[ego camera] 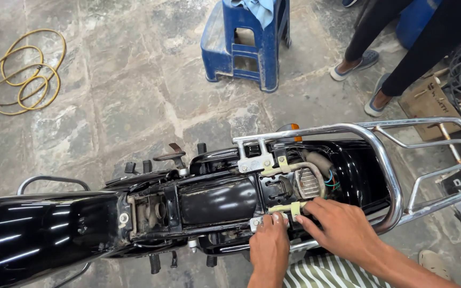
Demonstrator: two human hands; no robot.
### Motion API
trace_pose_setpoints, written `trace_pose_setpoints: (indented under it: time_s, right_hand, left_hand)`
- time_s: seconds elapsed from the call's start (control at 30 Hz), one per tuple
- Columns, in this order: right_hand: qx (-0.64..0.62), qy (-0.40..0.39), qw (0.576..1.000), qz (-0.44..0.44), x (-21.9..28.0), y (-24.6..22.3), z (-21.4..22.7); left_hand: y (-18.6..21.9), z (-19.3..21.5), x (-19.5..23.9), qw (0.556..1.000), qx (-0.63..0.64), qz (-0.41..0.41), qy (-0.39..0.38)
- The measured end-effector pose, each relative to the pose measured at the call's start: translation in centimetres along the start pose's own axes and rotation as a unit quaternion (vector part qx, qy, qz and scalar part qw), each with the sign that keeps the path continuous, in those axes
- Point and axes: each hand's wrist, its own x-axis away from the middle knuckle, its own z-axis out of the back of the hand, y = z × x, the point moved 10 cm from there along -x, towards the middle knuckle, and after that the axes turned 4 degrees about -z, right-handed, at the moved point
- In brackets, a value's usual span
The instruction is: Installing or repairing the rear rack/handle and taillight assembly on a motorcycle.
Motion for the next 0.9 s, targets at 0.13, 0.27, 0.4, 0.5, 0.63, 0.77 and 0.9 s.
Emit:
trace_pose_setpoints:
  time_s: [0.13, 0.27, 0.4, 0.5, 0.63, 0.77, 0.9]
  right_hand:
    - [-0.017, 0.031, 0.999, 0.004, 0.4, -0.5, 0.8]
    - [-0.010, 0.253, 0.967, 0.038, 3.7, 0.1, 7.6]
    - [0.134, 0.380, 0.908, -0.114, 7.3, 5.9, 11.0]
    - [0.123, 0.316, 0.919, -0.201, 5.6, 9.1, 10.5]
    - [0.004, 0.235, 0.936, -0.262, 5.1, 12.7, 6.3]
    - [0.047, 0.248, 0.935, -0.248, 4.7, 11.2, 7.0]
    - [0.135, 0.376, 0.914, -0.072, 4.5, 1.2, 11.1]
  left_hand:
    - [-0.1, 0.3, -0.3, 1.000, -0.007, -0.010, 0.021]
    - [-1.0, -1.0, -0.5, 0.999, 0.010, 0.051, -0.015]
    - [-2.0, -2.6, -0.1, 0.995, -0.025, 0.082, -0.046]
    - [-2.1, -3.2, -0.4, 0.995, -0.012, 0.072, -0.071]
    - [-1.6, -3.8, -0.9, 0.995, -0.094, -0.008, -0.030]
    - [-2.1, -4.1, -0.7, 0.995, -0.079, -0.016, -0.058]
    - [-3.3, -3.3, -0.6, 0.998, -0.025, 0.045, -0.023]
